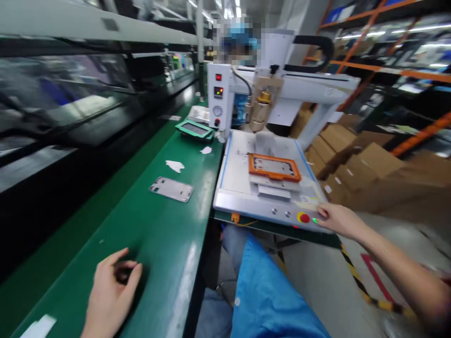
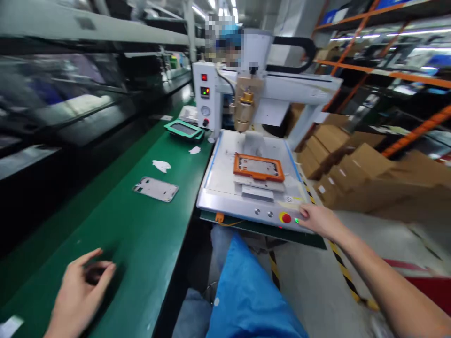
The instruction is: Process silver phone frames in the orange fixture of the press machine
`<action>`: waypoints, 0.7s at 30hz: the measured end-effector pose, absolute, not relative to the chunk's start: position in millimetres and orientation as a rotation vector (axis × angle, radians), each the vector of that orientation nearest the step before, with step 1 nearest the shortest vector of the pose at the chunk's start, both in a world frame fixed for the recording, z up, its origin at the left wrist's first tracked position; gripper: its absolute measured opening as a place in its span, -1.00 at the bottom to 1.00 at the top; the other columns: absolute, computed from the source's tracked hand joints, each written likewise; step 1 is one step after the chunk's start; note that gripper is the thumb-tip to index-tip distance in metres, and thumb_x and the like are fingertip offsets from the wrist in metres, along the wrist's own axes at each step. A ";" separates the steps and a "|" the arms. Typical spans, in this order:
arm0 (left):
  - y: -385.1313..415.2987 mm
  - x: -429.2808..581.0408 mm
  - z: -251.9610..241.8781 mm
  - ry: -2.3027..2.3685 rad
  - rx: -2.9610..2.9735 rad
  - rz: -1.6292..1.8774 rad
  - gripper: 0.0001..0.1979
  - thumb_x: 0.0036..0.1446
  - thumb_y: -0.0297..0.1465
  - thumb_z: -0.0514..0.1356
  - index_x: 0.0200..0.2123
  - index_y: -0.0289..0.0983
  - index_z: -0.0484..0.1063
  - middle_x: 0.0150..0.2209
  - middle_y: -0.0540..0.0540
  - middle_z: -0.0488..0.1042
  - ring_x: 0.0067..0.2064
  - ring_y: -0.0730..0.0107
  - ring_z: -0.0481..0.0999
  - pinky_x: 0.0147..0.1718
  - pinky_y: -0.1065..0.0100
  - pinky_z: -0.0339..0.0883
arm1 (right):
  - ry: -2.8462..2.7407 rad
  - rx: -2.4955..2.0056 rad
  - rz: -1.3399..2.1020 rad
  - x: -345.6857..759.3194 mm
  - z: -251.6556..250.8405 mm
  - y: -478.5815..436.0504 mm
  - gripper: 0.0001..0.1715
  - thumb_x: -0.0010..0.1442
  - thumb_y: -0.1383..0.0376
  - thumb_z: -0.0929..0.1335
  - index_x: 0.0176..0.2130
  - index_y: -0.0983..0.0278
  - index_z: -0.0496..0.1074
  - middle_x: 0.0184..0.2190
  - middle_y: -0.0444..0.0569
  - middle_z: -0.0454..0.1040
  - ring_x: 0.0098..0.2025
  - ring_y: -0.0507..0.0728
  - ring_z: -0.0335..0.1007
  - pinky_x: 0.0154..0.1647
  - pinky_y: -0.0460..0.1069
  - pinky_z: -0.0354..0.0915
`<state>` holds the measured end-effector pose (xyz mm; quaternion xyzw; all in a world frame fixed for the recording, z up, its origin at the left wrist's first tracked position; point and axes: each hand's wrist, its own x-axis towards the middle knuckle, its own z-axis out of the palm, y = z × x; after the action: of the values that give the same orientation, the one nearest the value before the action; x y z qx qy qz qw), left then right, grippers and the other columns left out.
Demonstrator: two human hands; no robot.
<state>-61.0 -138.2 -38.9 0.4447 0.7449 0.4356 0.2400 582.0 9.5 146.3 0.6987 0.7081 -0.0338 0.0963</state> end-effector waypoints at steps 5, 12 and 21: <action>-129.4 -52.7 -30.1 2.026 1.363 1.177 -0.49 0.16 -0.04 0.18 0.07 -0.22 0.32 -0.14 -0.12 0.44 -0.29 0.25 0.48 -0.27 0.16 0.39 | 2.388 2.007 -0.118 495.6 151.8 44.2 -0.64 0.07 0.05 0.40 -0.54 0.10 0.19 -0.59 0.01 0.32 -0.56 0.19 0.20 -0.43 0.13 0.05; -133.0 -50.6 -30.6 1.943 1.318 1.268 -0.62 0.21 -0.28 0.15 0.09 -0.20 0.28 -0.13 -0.09 0.40 -0.24 0.31 0.51 -0.24 0.21 0.42 | 2.851 1.202 -0.415 204.5 53.2 66.5 -0.78 0.20 0.15 0.35 -0.37 0.20 0.27 -0.33 0.00 0.43 -0.22 0.22 0.34 -0.19 0.07 0.24; -127.5 -49.1 -27.2 1.893 1.300 1.336 -0.58 0.15 -0.41 0.16 0.10 -0.18 0.30 -0.05 -0.10 0.38 -0.23 0.37 0.52 -0.15 0.20 0.45 | 3.103 1.009 -0.392 61.7 -20.2 110.8 -0.88 0.29 0.23 0.29 -0.17 0.22 0.31 0.33 0.04 0.27 0.39 0.25 0.05 0.38 0.30 -0.05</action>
<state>-49.1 -127.5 -27.2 0.4749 0.6918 0.4882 0.2399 61.7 110.8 -20.2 0.3061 0.9418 -0.1190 -0.0723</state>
